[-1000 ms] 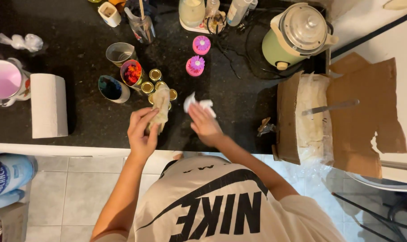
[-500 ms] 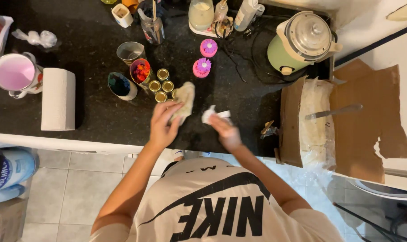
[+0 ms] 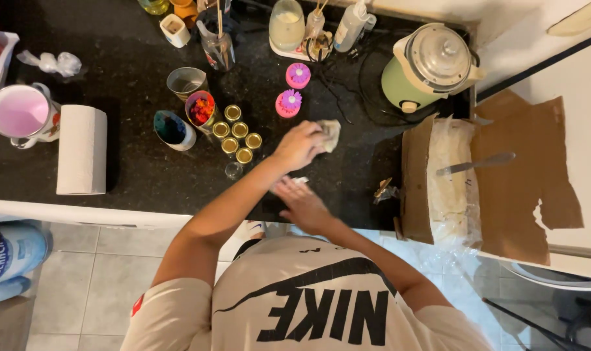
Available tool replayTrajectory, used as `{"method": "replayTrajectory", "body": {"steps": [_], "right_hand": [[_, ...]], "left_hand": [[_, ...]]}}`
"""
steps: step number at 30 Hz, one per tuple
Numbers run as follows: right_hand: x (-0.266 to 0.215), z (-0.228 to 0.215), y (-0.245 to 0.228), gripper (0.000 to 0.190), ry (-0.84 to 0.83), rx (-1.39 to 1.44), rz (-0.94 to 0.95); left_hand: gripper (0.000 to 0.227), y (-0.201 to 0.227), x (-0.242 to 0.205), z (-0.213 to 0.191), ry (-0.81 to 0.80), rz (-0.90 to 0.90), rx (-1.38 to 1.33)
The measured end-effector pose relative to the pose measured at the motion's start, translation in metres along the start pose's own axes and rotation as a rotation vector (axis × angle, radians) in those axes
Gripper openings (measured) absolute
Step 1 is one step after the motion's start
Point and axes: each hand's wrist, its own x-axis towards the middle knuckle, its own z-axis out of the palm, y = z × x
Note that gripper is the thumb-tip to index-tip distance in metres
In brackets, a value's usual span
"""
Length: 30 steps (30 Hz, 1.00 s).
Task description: Cleaning and organizing small metal containers on a workshop counter
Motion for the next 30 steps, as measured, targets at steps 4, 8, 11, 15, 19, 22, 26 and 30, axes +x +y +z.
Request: {"method": "replayTrajectory", "body": {"steps": [4, 8, 11, 15, 19, 22, 26, 30], "right_hand": [[0.014, 0.046, 0.019, 0.037, 0.616, -0.054, -0.204], [0.000, 0.071, 0.075, 0.023, 0.635, 0.379, 0.064], [0.012, 0.062, 0.093, 0.022, 0.663, 0.651, 0.297], [0.046, 0.050, 0.057, 0.029, 0.829, 1.384, 0.826], [0.057, -0.044, -0.005, 0.033, 0.682, 1.802, 0.880], [0.047, -0.108, -0.074, 0.042, 0.229, 2.265, 0.493], [0.052, -0.071, -0.118, 0.039, -0.226, 2.194, 0.226], [0.059, -0.021, -0.162, 0.041, -0.500, 1.767, 0.009]], "left_hand": [[0.033, -0.005, -0.013, 0.023, -0.271, -0.065, 0.102], [0.036, 0.047, -0.029, -0.048, -0.079, -0.084, -0.147], [0.036, 0.061, -0.074, -0.050, -0.014, -0.230, -0.329], [0.034, 0.098, -0.093, -0.022, 0.223, -0.469, -0.168], [0.057, 0.126, -0.095, -0.029, 0.367, -0.454, -0.190], [0.055, 0.132, -0.112, -0.061, 0.453, -0.438, -0.037], [0.051, 0.112, -0.181, -0.083, 0.643, -0.482, 0.206], [0.044, 0.130, -0.267, -0.139, 0.995, -0.949, 0.038]]}}
